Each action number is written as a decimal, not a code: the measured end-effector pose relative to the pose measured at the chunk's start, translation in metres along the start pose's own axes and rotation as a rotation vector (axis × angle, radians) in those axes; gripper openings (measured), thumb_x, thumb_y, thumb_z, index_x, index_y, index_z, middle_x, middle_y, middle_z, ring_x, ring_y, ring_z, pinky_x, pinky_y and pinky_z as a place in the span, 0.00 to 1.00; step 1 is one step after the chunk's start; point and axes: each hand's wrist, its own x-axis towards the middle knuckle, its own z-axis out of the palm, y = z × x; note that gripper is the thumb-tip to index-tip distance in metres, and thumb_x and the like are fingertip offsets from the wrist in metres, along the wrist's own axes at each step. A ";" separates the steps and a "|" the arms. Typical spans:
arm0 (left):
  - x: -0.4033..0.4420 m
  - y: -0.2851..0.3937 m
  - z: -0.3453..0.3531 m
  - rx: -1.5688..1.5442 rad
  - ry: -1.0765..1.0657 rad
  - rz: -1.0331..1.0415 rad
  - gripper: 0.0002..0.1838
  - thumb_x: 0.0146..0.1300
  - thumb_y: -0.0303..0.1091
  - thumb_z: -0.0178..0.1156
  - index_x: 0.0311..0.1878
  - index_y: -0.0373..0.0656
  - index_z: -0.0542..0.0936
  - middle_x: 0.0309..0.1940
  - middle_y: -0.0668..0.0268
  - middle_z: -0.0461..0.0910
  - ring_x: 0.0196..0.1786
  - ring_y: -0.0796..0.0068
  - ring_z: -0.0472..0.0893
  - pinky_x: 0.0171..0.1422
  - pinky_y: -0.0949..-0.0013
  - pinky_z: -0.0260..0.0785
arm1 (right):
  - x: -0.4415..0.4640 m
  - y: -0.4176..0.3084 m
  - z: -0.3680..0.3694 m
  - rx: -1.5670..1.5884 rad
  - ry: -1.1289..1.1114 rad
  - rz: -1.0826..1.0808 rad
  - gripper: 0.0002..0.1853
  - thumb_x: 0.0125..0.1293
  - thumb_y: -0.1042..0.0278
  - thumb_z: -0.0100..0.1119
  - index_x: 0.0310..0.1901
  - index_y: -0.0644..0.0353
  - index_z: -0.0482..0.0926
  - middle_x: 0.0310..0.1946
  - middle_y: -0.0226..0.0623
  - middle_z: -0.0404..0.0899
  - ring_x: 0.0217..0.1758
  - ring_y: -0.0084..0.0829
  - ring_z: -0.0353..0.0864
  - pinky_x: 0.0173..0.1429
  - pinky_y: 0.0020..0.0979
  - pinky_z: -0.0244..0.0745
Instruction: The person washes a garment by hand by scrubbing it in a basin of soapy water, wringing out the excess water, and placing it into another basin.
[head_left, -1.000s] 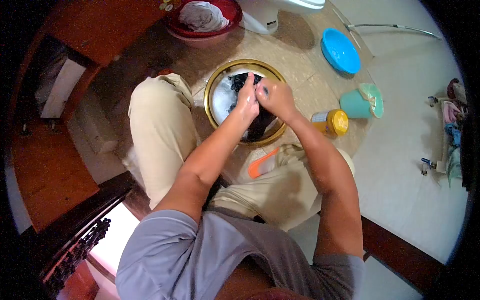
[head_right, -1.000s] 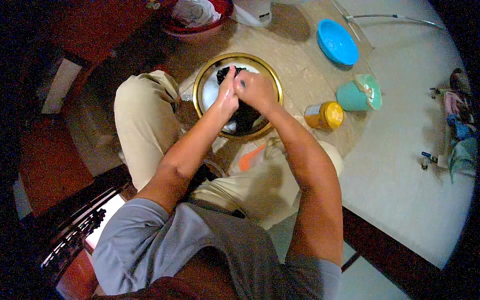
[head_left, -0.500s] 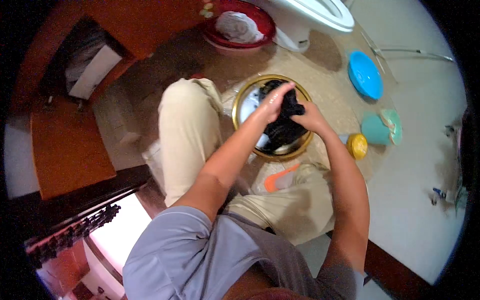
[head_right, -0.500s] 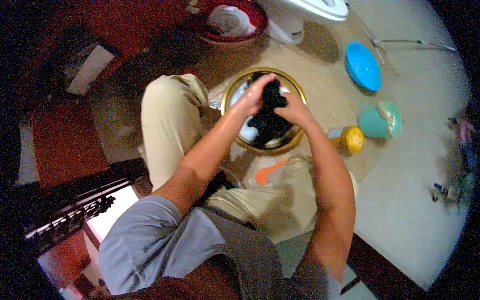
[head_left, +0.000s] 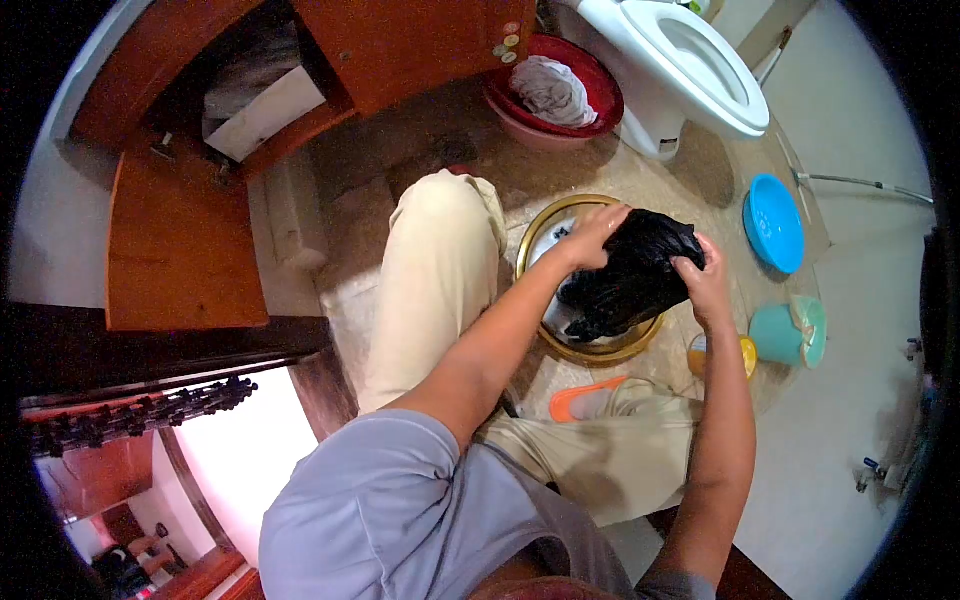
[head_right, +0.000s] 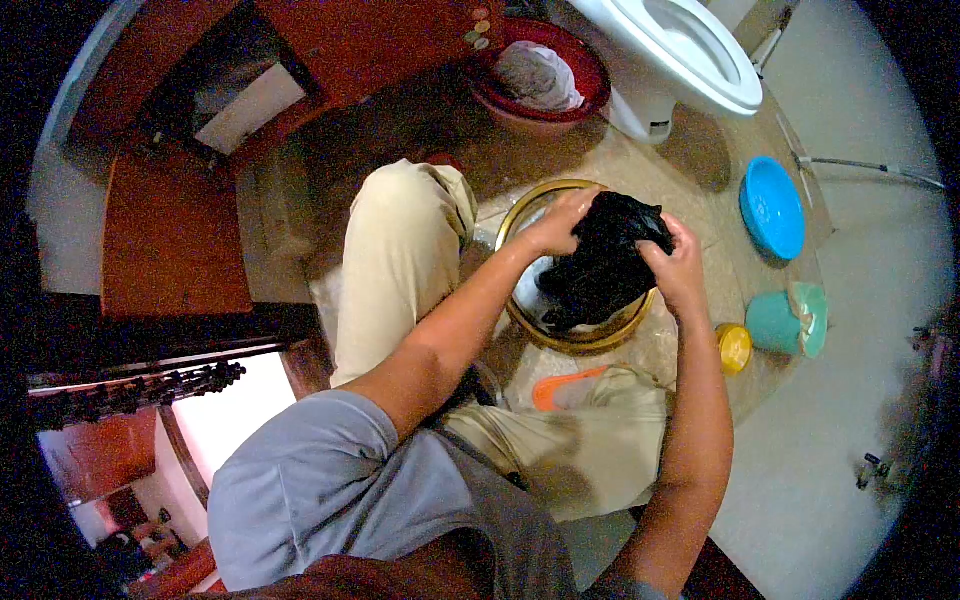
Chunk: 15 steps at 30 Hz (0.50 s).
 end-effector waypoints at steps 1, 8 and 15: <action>-0.006 0.000 0.005 0.048 -0.068 -0.014 0.43 0.40 0.25 0.59 0.67 0.49 0.60 0.66 0.56 0.60 0.68 0.52 0.58 0.70 0.58 0.52 | -0.001 -0.002 -0.003 0.007 -0.002 -0.005 0.16 0.50 0.75 0.58 0.44 0.66 0.76 0.36 0.30 0.78 0.39 0.22 0.76 0.49 0.25 0.70; -0.013 0.010 0.022 -0.383 -0.143 -0.038 0.27 0.38 0.40 0.68 0.46 0.42 0.78 0.44 0.52 0.79 0.49 0.55 0.77 0.54 0.61 0.67 | -0.015 0.003 -0.024 -0.052 0.010 -0.108 0.18 0.49 0.76 0.61 0.45 0.64 0.76 0.37 0.29 0.79 0.40 0.22 0.76 0.50 0.26 0.71; -0.020 0.028 0.045 -0.509 -0.276 -0.033 0.23 0.43 0.41 0.69 0.43 0.40 0.80 0.36 0.57 0.82 0.42 0.70 0.81 0.50 0.68 0.69 | -0.016 -0.007 -0.024 0.351 0.084 0.022 0.14 0.54 0.78 0.56 0.44 0.63 0.75 0.32 0.31 0.78 0.30 0.21 0.76 0.34 0.24 0.73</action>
